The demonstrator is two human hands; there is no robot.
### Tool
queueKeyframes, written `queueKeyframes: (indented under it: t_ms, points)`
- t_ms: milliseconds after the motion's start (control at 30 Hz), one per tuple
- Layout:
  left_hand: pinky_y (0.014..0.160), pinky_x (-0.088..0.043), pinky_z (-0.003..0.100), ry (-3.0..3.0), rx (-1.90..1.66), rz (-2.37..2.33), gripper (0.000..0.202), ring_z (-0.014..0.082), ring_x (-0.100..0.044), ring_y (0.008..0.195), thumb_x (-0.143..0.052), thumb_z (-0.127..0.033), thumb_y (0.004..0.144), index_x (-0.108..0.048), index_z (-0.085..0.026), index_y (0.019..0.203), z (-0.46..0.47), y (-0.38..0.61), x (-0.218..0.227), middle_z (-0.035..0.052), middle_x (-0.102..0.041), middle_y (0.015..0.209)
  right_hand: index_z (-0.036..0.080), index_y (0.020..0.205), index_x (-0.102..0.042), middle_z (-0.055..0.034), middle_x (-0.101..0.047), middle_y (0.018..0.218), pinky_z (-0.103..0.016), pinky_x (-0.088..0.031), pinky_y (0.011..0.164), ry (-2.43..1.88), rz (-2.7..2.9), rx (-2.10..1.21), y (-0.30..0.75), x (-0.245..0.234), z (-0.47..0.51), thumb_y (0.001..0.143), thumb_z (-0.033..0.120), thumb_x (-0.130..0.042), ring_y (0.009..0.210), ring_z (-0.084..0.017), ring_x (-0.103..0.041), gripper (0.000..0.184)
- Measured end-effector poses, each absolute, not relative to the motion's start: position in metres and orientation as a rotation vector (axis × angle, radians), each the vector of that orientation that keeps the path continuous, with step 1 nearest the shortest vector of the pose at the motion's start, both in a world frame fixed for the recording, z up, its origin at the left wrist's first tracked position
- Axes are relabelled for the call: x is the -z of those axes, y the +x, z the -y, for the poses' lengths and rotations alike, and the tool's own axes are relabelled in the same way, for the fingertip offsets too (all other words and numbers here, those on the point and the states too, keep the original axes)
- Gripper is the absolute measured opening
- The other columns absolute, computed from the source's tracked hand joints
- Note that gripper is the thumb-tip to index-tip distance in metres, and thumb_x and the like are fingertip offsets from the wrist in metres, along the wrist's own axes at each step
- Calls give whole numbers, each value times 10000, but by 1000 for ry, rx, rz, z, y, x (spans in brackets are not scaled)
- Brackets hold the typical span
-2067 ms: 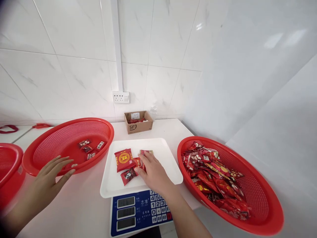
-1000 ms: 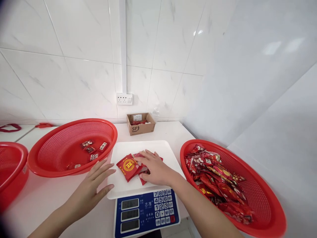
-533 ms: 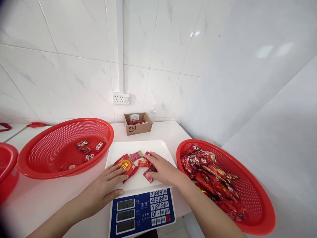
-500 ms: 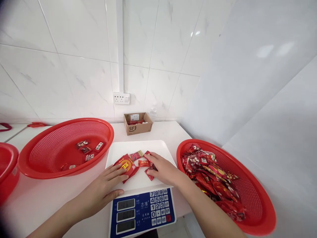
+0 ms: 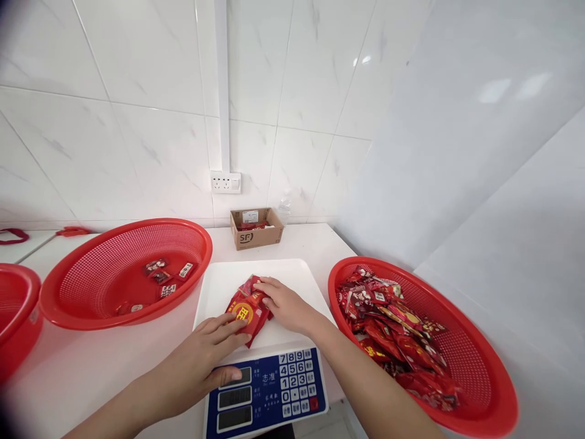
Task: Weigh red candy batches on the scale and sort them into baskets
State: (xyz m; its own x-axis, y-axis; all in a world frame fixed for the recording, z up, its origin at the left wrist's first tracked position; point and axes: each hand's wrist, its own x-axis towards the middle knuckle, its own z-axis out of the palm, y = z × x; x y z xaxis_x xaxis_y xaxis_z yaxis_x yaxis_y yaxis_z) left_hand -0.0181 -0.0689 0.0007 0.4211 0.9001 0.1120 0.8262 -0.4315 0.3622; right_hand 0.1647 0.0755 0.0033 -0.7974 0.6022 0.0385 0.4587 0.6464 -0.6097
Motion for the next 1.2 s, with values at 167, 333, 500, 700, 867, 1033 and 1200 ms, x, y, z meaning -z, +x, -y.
queueKeyframes:
  t_ms: [167,333,500,700,867,1033,1200]
  points:
    - [973,-406,526,2405,-425,-1545,466,315,-442,1242,-473,-495,867,-524,-261,1267,65,-14,-2,80,-519,1337,207,1305,-473,-41,-414,1425,-381,-277,1103,-815,2539,-999,165,-9,-68,904,260,-363,1311,-152,-356,419]
    - [986,-392,530,2394,-370,-1554,492,325,-415,1260,-460,-501,870,-513,-234,1280,64,-11,-6,85,-510,1346,229,1322,-451,-35,-451,1399,-386,-303,1086,-852,2507,-1043,169,-12,-62,903,328,-398,1286,-172,-396,434]
    - [996,-386,511,2401,-412,-1511,489,306,-408,1266,-457,-496,874,-489,-246,1293,65,-11,-4,67,-508,1350,226,1332,-439,-50,-466,1381,-394,-319,1070,-857,2554,-1001,169,-13,-53,893,319,-412,1268,-187,-413,450]
    - [981,-396,524,2410,-414,-1534,462,318,-411,1263,-484,-478,867,-502,-268,1279,66,-11,0,79,-505,1350,240,1135,-594,-34,-631,1182,-485,-241,1092,-937,2461,-784,162,-6,-50,853,260,-455,1146,-214,-522,315]
    - [980,-394,546,2394,-383,-1543,451,335,-402,1269,-514,-452,858,-517,-254,1263,67,-10,-1,83,-502,1354,231,1049,-604,-44,-669,1080,-402,-443,933,-1001,2208,-826,163,-6,-54,887,327,-396,1010,-201,-601,281]
    - [994,-379,549,2379,-306,-1557,471,334,-385,1281,-485,-471,868,-492,-258,1288,65,-10,-5,74,-475,1378,219,1254,-485,-67,-590,1240,-379,-442,958,-1086,2130,-967,169,-7,-57,881,399,-403,1142,-196,-542,422]
    - [983,-407,513,2382,-350,-1553,472,305,-409,1271,-455,-486,879,-484,-267,1296,65,-12,-9,69,-489,1368,200,1264,-502,-82,-500,1350,-431,-324,1074,-1147,2183,-749,182,0,-55,885,411,-392,1268,-213,-423,447]
